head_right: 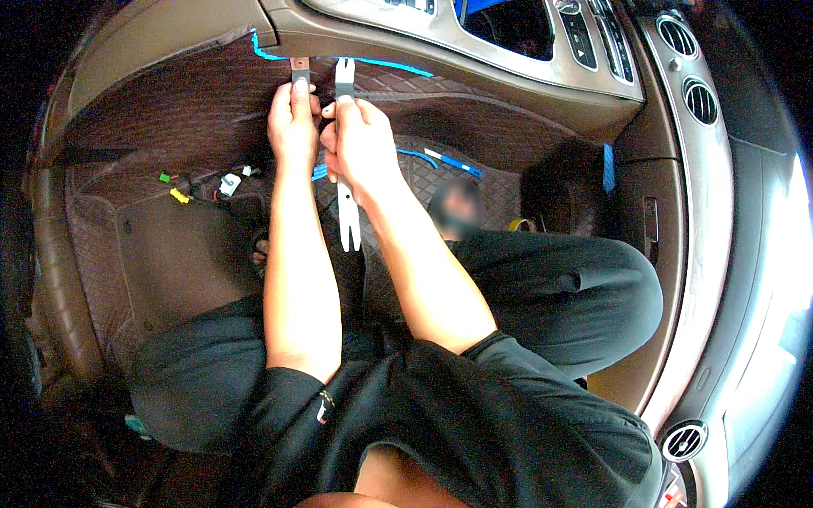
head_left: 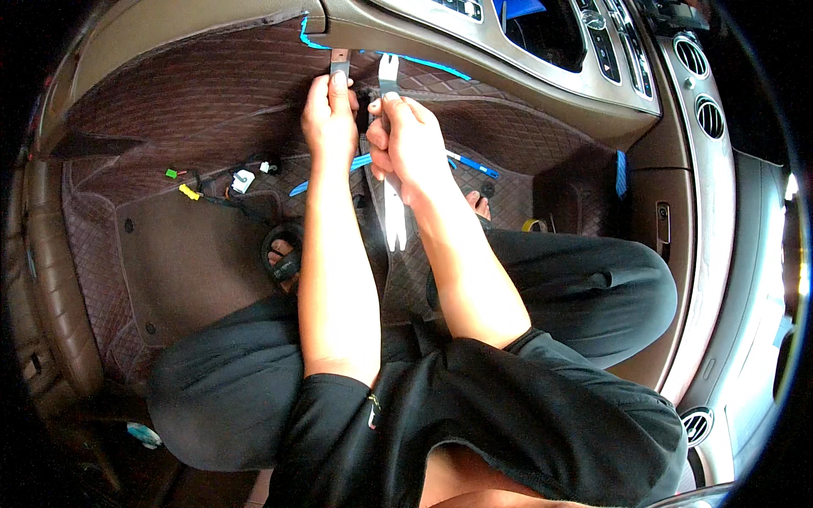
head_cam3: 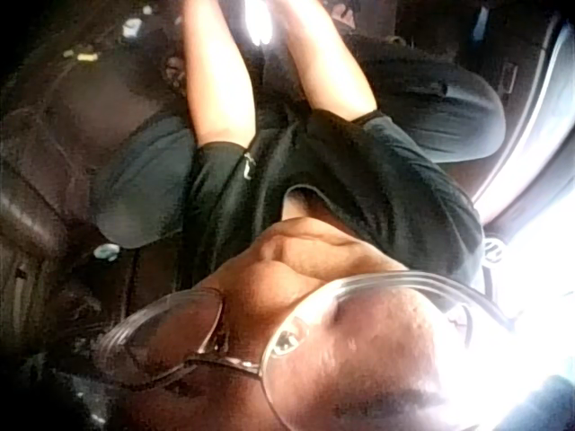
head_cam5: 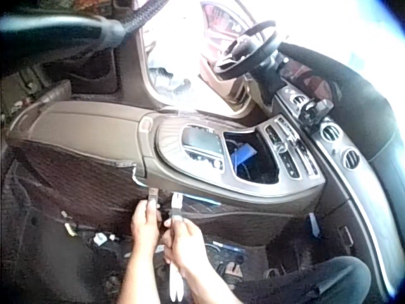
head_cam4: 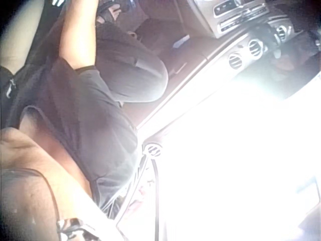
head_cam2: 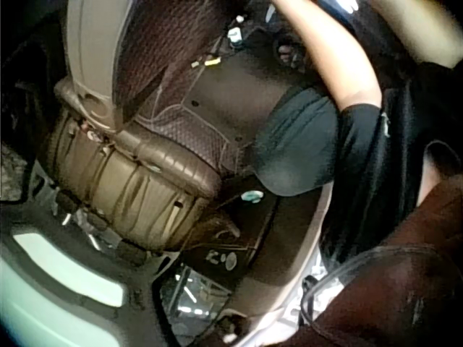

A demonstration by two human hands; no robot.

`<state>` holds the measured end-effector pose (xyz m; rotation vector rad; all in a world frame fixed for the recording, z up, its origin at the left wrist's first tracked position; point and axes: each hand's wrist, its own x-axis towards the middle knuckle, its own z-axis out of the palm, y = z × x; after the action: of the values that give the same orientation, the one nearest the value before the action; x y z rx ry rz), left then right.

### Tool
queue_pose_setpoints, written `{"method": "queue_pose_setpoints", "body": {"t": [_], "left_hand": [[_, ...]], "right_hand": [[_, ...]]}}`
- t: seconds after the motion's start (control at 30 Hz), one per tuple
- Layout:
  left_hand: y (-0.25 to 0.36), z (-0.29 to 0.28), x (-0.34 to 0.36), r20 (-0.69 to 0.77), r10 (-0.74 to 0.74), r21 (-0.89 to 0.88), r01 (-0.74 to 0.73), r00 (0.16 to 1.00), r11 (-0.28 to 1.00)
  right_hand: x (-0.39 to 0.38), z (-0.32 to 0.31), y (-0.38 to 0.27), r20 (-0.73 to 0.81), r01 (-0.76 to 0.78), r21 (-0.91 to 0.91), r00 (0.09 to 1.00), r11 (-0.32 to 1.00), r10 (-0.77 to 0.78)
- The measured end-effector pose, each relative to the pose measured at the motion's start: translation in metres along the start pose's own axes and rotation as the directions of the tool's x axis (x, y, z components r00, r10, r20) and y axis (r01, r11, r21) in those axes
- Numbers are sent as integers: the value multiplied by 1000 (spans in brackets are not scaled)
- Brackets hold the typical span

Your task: The person installs blue flexible lighting strips onto the interior door panel of a car, using adhesive tape and a prying tool to secure the strips in place.

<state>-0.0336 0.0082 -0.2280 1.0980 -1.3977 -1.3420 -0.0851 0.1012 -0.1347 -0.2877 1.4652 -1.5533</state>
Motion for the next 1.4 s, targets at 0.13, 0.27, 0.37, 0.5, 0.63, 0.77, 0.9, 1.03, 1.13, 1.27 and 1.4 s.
{"method": "queue_pose_setpoints", "body": {"t": [0.13, 0.27, 0.37, 0.5, 0.63, 0.77, 0.9, 1.03, 1.13, 1.27, 1.4], "left_hand": [[1, 0, 1, -24, 12, 2, -12, 1000, 1000], [-9, -2, 4, 11, 8, -52, -8, 1000, 999], [-13, -4, 7, 17, 19, -31, -19, 1000, 999], [-16, -10, 6, 49, 25, -69, -22, 998, 997], [-22, -9, 9, 62, 33, -123, -26, 998, 992], [-16, -4, 9, 80, -23, -202, 39, 997, 979], [-18, -4, 12, 97, -72, -245, 94, 993, 965], [-14, -3, 10, 89, -65, -209, 82, 994, 975], [-11, -5, 9, 68, -75, -191, 87, 995, 978], [-13, -4, 8, 57, -27, -162, 36, 998, 986], [-10, -7, 7, 60, -35, -178, 46, 998, 983]], "right_hand": [[8, 1, -4, 28, -42, 70, 999, 997, 40], [19, 7, 13, -25, 68, 92, 997, 993, -66], [24, 13, 27, -36, 144, 142, 989, 979, -140], [29, 19, 37, -36, 170, 197, 985, 966, -166], [29, 20, 39, -33, 174, 222, 985, 959, -171], [18, 15, 31, -52, 89, 154, 995, 984, -82], [3, 18, 36, -33, 22, 75, 999, 997, -19], [7, 14, 21, -8, 35, 64, 999, 997, -35], [10, 17, 15, -17, 25, 48, 1000, 999, -25], [10, 16, 11, -14, 23, 35, 1000, 999, -23], [16, 17, 4, -4, 16, 45, 1000, 999, -16]]}}
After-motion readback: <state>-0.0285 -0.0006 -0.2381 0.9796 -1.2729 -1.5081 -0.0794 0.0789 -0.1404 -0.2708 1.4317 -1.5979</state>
